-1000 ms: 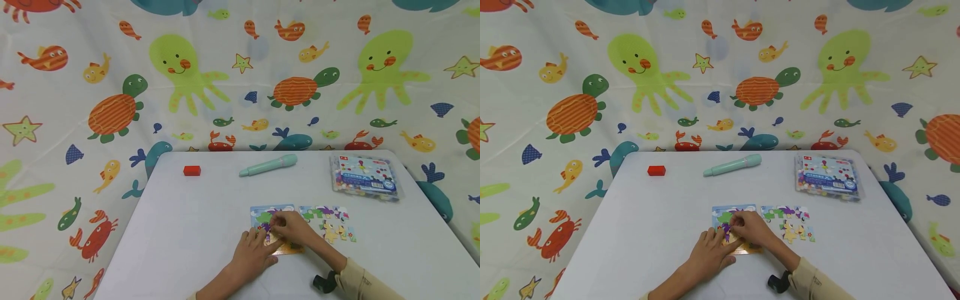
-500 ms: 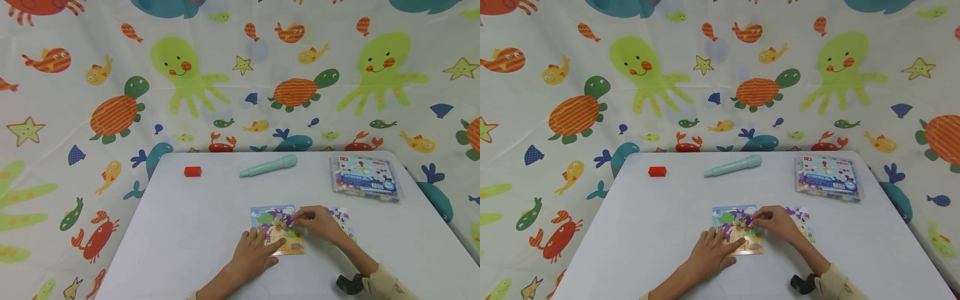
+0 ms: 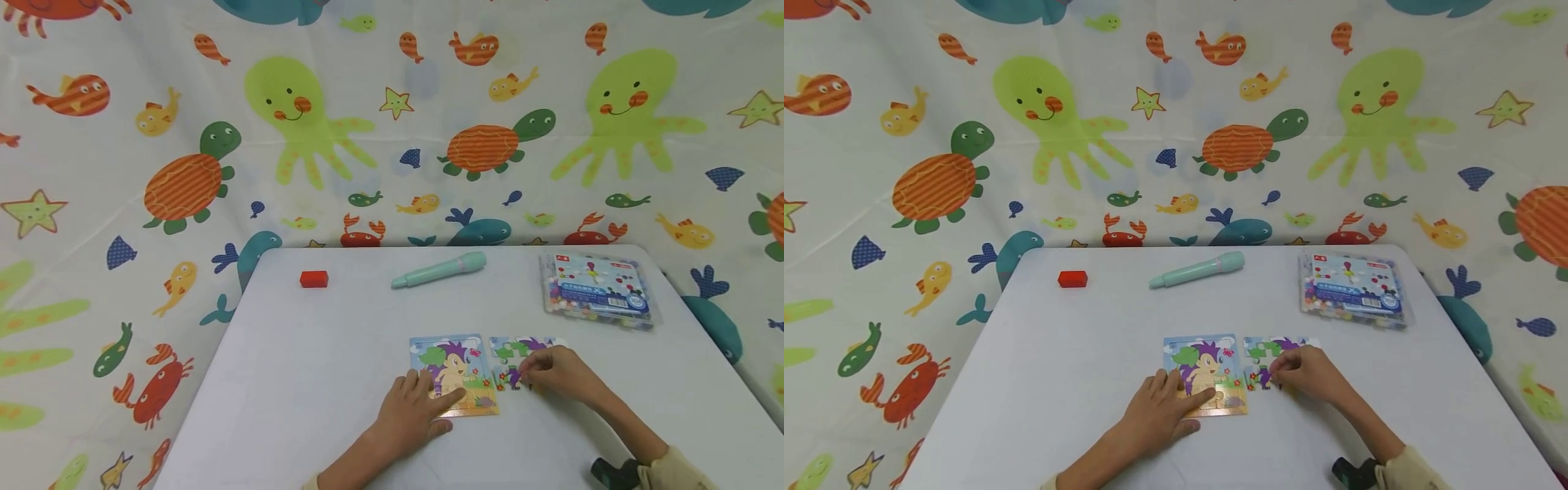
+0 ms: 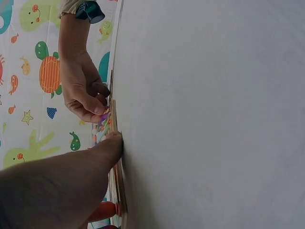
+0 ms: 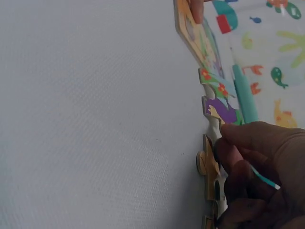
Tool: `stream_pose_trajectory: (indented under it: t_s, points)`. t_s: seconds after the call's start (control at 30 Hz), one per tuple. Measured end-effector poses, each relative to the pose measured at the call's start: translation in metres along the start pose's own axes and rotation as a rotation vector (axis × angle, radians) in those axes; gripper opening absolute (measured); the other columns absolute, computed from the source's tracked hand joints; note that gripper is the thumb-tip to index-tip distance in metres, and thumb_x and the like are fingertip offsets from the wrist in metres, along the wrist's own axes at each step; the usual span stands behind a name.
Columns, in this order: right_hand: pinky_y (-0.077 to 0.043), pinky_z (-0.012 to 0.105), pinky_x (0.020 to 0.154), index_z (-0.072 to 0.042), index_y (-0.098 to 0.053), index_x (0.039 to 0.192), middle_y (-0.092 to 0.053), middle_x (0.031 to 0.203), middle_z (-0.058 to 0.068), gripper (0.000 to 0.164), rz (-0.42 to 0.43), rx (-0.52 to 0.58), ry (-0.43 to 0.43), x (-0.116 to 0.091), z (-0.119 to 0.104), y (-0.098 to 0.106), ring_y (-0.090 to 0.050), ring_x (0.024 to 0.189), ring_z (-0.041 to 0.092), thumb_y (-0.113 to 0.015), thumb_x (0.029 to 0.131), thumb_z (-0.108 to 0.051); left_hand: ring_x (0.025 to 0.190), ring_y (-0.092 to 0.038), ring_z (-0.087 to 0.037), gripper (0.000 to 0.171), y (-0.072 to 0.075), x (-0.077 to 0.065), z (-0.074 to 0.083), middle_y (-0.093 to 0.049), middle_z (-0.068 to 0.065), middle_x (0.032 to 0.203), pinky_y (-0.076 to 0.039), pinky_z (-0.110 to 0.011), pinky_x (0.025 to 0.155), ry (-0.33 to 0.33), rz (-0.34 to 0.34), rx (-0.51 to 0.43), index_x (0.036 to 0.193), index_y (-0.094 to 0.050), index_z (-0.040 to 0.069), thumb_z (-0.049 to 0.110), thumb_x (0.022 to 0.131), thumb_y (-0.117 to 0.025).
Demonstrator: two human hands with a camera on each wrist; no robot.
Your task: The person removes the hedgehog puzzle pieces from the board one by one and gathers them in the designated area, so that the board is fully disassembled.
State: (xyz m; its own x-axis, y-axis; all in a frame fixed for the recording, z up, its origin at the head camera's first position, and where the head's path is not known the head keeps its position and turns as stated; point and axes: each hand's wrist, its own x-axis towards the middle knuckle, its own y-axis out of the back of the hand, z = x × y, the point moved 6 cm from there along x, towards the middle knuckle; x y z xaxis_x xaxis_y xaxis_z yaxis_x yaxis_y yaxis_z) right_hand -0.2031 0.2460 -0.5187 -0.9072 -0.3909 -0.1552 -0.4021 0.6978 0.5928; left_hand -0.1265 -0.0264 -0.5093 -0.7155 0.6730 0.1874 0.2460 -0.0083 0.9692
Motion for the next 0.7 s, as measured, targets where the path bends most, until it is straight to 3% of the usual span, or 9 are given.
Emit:
stream_pose_trajectory:
  t_s: [0.37,0.7]
  points:
    - [-0.044,0.026,0.058,-0.015,-0.076,0.086,-0.061,0.07,-0.012,0.006,0.076,-0.218,0.0,0.003,-0.006,-0.005,-0.051,0.065,0.009,-0.077,0.085,-0.021,0.076,-0.022,-0.015,0.055,0.003,0.0,-0.006,-0.032,0.002,0.087,-0.026,-0.026,0.063,0.008,-0.042,-0.045,0.144,-0.047,0.048,0.063,0.092,-0.055]
    - [-0.05,0.032,0.068,-0.018,-0.078,0.085,-0.06,0.078,-0.016,0.005,0.14,-0.574,0.103,-0.005,-0.026,-0.014,-0.055,0.073,0.005,-0.078,0.084,-0.023,0.077,-0.027,-0.015,0.056,0.001,0.0,-0.006,-0.035,0.001,0.088,-0.029,-0.027,0.063,-0.002,-0.033,-0.037,0.144,-0.047,0.047,0.063,0.091,-0.055]
